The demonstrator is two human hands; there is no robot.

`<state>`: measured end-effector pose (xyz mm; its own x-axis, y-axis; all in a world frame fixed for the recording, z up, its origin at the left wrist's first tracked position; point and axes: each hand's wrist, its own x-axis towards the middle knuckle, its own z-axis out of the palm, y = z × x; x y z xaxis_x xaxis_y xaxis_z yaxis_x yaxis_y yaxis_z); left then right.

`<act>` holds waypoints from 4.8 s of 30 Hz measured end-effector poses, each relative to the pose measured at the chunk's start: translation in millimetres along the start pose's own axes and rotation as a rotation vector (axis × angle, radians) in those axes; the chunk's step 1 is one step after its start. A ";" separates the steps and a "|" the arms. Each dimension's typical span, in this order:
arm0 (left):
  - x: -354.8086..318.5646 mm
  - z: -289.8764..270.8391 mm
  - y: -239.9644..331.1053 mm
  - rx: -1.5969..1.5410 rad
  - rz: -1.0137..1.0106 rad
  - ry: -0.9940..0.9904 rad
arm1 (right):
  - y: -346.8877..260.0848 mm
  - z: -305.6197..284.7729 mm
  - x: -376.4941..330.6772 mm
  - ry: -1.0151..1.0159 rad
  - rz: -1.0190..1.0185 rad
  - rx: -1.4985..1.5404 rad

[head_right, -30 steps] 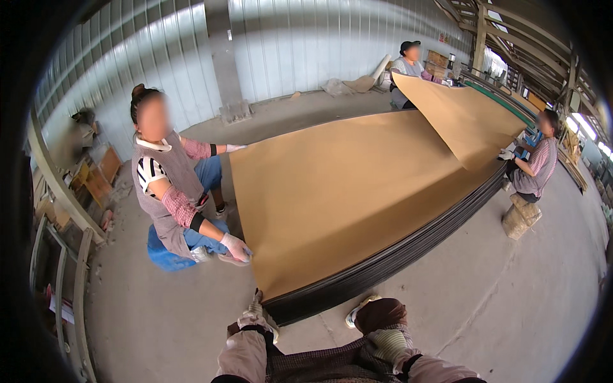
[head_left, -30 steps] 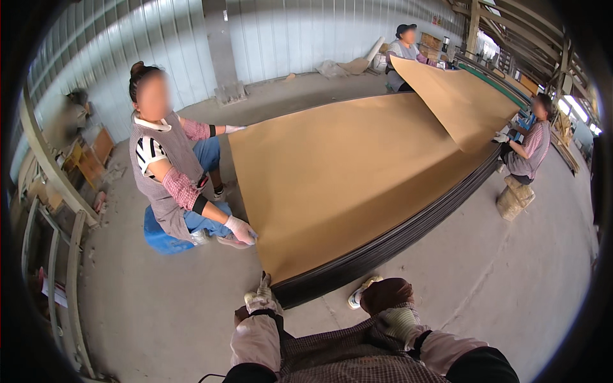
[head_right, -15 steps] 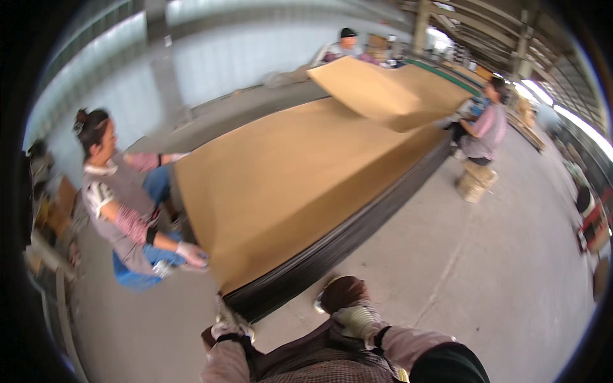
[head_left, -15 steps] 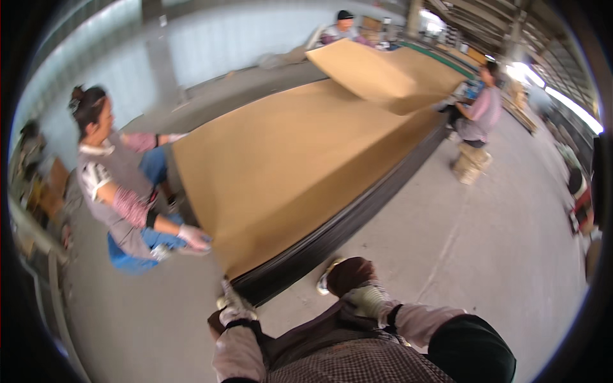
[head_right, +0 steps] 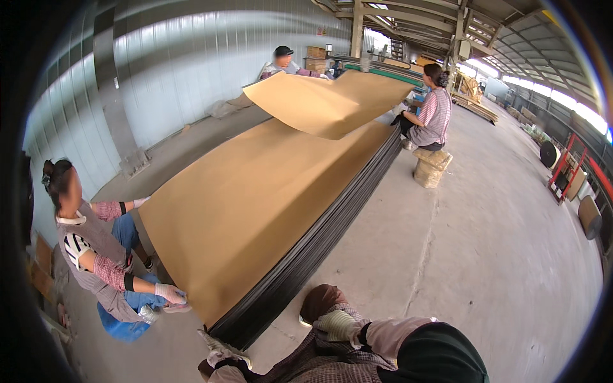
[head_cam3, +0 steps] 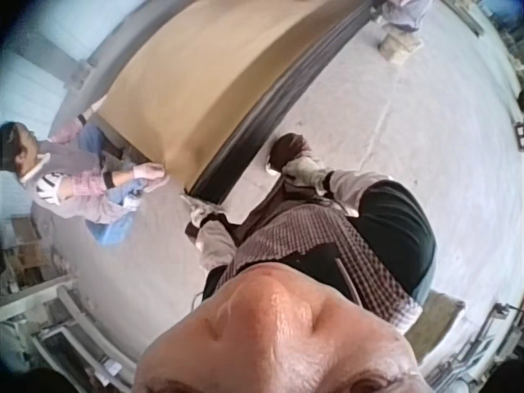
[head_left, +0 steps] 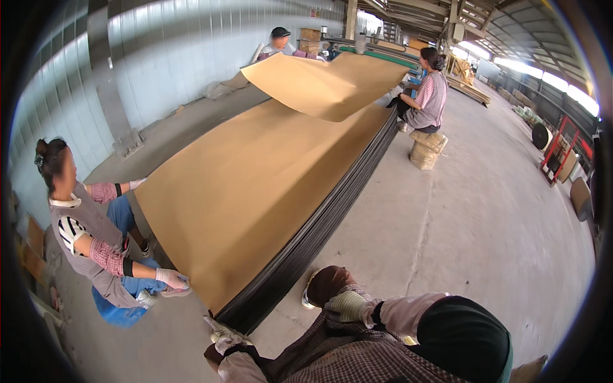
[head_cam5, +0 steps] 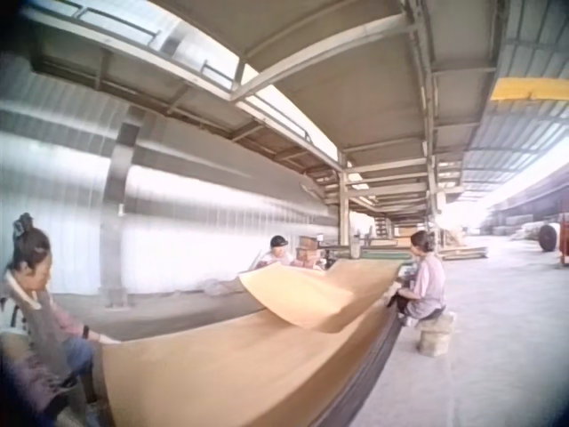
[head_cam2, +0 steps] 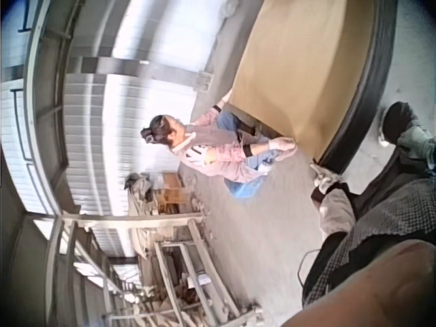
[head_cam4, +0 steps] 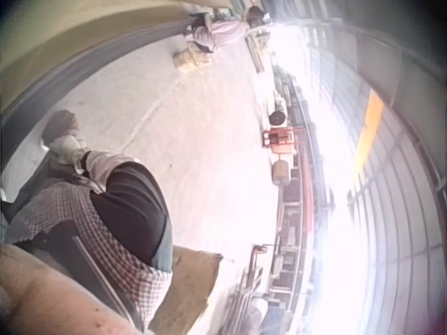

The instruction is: Sorting and stacking industrial material sheets with a team in a factory.

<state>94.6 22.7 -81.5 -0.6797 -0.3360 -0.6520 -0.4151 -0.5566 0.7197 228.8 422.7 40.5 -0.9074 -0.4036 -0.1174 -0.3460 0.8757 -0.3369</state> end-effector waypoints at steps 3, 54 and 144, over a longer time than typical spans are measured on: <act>1.2 -2.6 -0.4 0.014 0.005 0.002 | 1.7 -3.3 -0.6 -0.009 0.000 -0.010; -10.0 -31.2 -5.9 -0.040 0.022 -0.007 | -11.5 -6.1 11.9 -0.073 0.026 -0.024; 65.1 -41.3 -0.3 -0.138 0.079 0.053 | 5.2 -11.2 10.5 -0.043 0.033 0.082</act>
<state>75.5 -30.4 -134.1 -0.6728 -0.4204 -0.6088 -0.2720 -0.6247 0.7320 214.8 426.0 47.9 -0.9063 -0.3877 -0.1686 -0.2940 0.8646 -0.4075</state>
